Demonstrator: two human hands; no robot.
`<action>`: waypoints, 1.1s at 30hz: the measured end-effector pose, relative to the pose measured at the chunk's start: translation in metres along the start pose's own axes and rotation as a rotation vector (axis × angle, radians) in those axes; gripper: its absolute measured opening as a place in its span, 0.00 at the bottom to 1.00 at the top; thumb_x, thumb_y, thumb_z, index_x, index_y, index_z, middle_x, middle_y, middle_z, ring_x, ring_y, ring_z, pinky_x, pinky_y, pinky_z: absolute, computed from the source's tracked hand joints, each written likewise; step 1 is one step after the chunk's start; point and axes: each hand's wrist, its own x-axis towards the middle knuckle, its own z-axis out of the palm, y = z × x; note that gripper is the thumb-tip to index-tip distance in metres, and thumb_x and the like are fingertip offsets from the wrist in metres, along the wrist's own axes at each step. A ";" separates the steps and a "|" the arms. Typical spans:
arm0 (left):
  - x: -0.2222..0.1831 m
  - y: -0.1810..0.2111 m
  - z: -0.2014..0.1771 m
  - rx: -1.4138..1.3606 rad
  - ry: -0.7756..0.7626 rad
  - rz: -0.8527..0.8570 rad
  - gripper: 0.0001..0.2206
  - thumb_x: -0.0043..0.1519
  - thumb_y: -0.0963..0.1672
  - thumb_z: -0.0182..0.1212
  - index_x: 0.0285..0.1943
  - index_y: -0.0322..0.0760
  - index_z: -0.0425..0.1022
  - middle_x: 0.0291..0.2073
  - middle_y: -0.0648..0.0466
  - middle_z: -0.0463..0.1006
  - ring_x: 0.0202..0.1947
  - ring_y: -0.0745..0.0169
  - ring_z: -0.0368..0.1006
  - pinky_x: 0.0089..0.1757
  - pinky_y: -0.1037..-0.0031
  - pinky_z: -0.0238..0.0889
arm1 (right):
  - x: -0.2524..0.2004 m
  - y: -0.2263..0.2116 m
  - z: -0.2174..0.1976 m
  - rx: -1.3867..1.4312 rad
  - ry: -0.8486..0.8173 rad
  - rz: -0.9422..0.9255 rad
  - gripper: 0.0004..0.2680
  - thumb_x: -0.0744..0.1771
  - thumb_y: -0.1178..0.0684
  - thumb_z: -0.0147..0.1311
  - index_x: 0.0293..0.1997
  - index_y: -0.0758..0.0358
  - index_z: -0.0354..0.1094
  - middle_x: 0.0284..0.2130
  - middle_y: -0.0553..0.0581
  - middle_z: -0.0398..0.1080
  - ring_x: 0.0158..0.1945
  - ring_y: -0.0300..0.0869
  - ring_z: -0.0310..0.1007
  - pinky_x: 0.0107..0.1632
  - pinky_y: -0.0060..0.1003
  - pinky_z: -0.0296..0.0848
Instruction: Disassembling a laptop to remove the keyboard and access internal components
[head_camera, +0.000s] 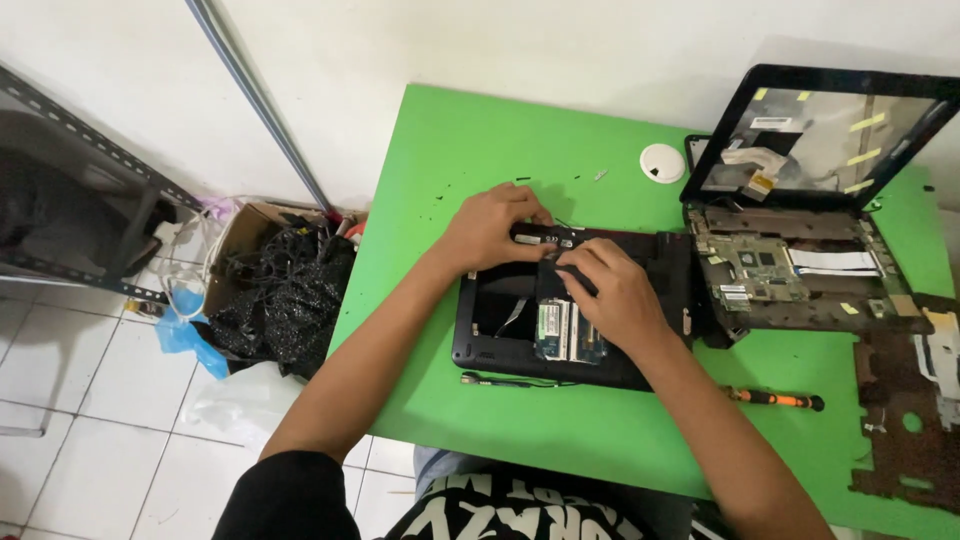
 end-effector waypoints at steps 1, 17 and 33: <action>-0.002 -0.001 0.003 -0.005 -0.001 -0.009 0.18 0.53 0.56 0.71 0.43 0.47 0.81 0.38 0.61 0.78 0.42 0.57 0.74 0.45 0.63 0.72 | -0.003 0.001 0.001 0.005 -0.010 0.002 0.05 0.68 0.61 0.56 0.48 0.66 0.75 0.36 0.57 0.70 0.44 0.53 0.76 0.45 0.45 0.78; 0.002 -0.004 0.002 -0.049 -0.024 -0.066 0.18 0.52 0.57 0.70 0.43 0.50 0.81 0.37 0.64 0.78 0.40 0.60 0.74 0.44 0.63 0.73 | 0.006 -0.001 -0.010 0.076 0.020 -0.155 0.03 0.67 0.61 0.59 0.40 0.69 0.76 0.37 0.61 0.72 0.44 0.54 0.76 0.46 0.46 0.78; 0.002 -0.006 0.006 -0.056 0.003 -0.076 0.17 0.52 0.57 0.71 0.41 0.51 0.81 0.35 0.65 0.78 0.39 0.61 0.75 0.42 0.63 0.74 | -0.002 0.005 0.008 -0.008 0.057 -0.259 0.04 0.67 0.57 0.61 0.41 0.65 0.77 0.38 0.58 0.74 0.41 0.51 0.74 0.44 0.43 0.74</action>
